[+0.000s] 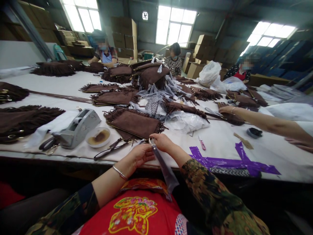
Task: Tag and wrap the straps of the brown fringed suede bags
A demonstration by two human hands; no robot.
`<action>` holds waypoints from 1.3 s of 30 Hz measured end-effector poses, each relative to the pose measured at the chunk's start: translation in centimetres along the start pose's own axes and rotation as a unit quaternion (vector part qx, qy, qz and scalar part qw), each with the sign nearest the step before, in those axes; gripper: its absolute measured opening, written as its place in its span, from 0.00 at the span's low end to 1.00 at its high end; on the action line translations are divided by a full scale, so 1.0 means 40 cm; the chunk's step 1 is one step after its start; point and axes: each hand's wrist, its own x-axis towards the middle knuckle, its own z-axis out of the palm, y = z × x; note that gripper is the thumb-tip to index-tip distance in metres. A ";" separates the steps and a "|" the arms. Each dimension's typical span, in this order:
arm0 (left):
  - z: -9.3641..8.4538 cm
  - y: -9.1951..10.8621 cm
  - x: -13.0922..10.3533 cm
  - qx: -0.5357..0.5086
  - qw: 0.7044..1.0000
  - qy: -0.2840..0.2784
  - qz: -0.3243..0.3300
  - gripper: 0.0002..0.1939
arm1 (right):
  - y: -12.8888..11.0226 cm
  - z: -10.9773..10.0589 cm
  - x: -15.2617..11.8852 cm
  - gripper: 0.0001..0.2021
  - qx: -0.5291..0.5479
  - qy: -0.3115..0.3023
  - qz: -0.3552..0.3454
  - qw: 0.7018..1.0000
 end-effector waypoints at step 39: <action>-0.180 0.013 -0.220 0.287 0.956 -0.031 -0.050 0.23 | 0.045 0.061 0.080 0.11 0.162 0.138 0.179 0.961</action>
